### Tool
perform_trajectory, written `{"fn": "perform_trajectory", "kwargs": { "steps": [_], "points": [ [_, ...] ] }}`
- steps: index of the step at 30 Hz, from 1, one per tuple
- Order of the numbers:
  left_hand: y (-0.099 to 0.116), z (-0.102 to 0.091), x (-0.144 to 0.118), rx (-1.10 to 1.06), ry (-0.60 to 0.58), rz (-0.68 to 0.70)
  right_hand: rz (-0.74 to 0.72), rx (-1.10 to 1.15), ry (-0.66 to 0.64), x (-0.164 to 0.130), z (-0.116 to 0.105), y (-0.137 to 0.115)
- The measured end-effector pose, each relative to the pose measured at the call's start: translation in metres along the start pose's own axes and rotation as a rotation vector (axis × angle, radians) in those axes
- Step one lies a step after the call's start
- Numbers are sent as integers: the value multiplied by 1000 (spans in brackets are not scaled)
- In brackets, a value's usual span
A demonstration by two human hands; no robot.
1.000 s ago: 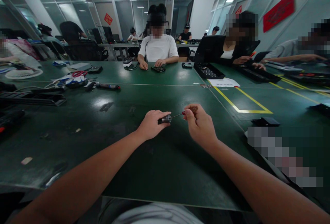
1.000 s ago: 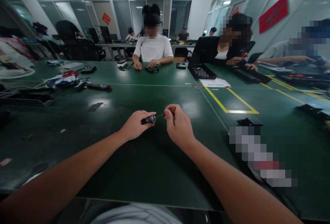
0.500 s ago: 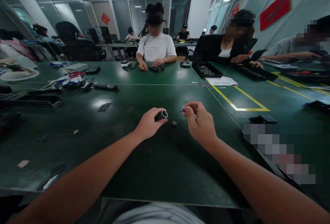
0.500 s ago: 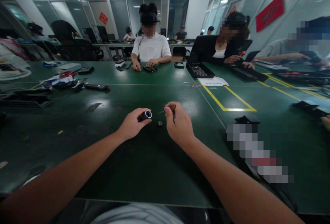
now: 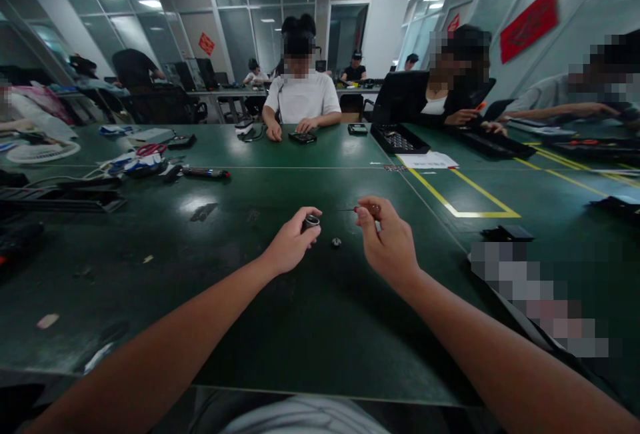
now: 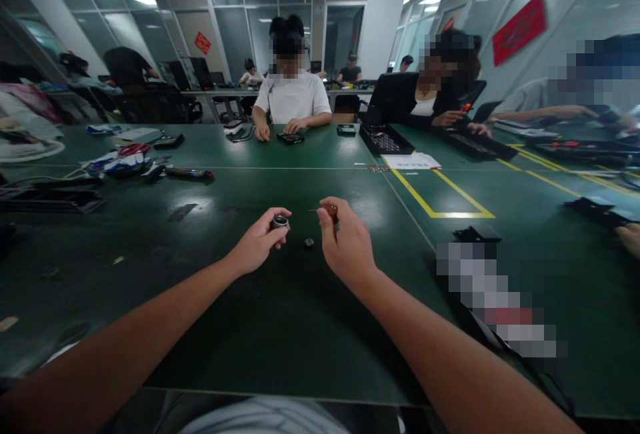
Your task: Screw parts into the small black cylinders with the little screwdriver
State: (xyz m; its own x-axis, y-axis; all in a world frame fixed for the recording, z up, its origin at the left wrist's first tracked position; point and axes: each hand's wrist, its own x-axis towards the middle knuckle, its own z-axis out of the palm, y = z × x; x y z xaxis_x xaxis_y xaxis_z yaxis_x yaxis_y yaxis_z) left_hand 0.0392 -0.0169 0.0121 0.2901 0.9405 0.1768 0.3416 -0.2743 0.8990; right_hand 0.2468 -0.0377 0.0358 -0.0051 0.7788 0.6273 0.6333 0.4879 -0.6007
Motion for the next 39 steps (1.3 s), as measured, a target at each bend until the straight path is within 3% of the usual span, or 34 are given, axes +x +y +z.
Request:
{"fn": "perform_trajectory", "kwargs": {
  "steps": [3, 9, 15, 21, 25, 29, 34, 39],
  "points": [
    [10, 3, 3, 191, -46, -25, 6, 11, 0, 0, 0, 0],
    [18, 14, 17, 421, -276, -37, -22, 7, -19, 0, -2, -1],
    [8, 28, 29, 737, -248, 47, -12, 23, -36, -1, -1, -5],
    [8, 20, 33, 653, -268, 39, -25, 24, -30, -1, -2, -4],
    [9, -8, 31, 385, -270, -108, -25, 28, -46, -1, -2, -4],
    [4, -51, 23, 188, -157, -275, -20, 36, -63, -1, -2, -4],
    [-12, -117, 2, -147, 165, -471, -11, 30, -82, -1, -1, -1],
    [-29, -188, -29, -416, 484, -565, 0, 37, -110, -2, 2, 1]
  ]
}}
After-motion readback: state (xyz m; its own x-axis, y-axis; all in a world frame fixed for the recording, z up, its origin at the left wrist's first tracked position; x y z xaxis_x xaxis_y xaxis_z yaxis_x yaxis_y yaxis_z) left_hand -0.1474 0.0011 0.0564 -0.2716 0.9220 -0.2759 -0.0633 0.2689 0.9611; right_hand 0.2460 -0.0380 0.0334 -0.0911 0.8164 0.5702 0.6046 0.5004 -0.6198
